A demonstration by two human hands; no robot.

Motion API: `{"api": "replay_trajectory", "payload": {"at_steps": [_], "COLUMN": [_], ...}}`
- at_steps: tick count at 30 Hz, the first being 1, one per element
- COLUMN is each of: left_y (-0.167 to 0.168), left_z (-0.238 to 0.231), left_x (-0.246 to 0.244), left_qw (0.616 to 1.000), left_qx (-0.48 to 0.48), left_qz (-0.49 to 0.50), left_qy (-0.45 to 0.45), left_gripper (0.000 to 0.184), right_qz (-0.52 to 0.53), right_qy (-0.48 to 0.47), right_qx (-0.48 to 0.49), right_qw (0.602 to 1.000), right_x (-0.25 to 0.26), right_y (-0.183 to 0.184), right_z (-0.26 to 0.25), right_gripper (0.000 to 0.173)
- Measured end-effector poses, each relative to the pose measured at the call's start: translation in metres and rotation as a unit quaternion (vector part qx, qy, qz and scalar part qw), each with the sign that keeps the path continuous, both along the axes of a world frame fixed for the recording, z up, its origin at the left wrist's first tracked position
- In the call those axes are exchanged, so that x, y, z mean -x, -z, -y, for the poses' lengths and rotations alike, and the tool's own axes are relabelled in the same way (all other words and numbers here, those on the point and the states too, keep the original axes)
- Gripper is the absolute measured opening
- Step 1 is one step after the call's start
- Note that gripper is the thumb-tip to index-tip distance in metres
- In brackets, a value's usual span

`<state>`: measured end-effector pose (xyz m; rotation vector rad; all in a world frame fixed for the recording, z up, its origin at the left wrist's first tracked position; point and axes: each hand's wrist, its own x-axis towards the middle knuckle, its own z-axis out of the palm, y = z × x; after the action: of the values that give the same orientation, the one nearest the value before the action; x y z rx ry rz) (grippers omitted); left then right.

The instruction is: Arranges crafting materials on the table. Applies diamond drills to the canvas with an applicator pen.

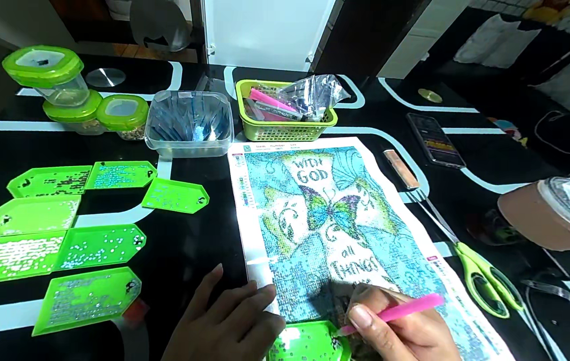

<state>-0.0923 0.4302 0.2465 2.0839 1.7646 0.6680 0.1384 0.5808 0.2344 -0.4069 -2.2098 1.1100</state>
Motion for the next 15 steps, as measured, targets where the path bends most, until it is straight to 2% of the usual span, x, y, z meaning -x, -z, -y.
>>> {"api": "replay_trajectory", "payload": {"at_steps": [11,13,15], "left_y": [0.0009,-0.0001,-0.0009], "left_z": [0.0001,-0.0003,-0.0003], "left_x": [0.0007,0.0005,0.0006], "left_qw": [1.0,1.0,1.0], "left_qx": [-0.006,-0.004,-0.002], "left_qz": [0.0,0.001,0.001], "left_qy": [-0.001,0.0,-0.001], "left_gripper": [0.039,0.039,0.039], "right_qz": [-0.008,-0.015,-0.021], "right_qy": [-0.008,0.0,0.014], "right_qx": [-0.008,0.033,0.121], "right_qw": [1.0,0.999,0.992], "right_x": [0.0032,0.0039,0.0076], "right_y": [0.0032,0.0001,-0.0053], "right_z": [0.0001,-0.0008,-0.0024], "right_gripper": [0.027,0.027,0.025]}}
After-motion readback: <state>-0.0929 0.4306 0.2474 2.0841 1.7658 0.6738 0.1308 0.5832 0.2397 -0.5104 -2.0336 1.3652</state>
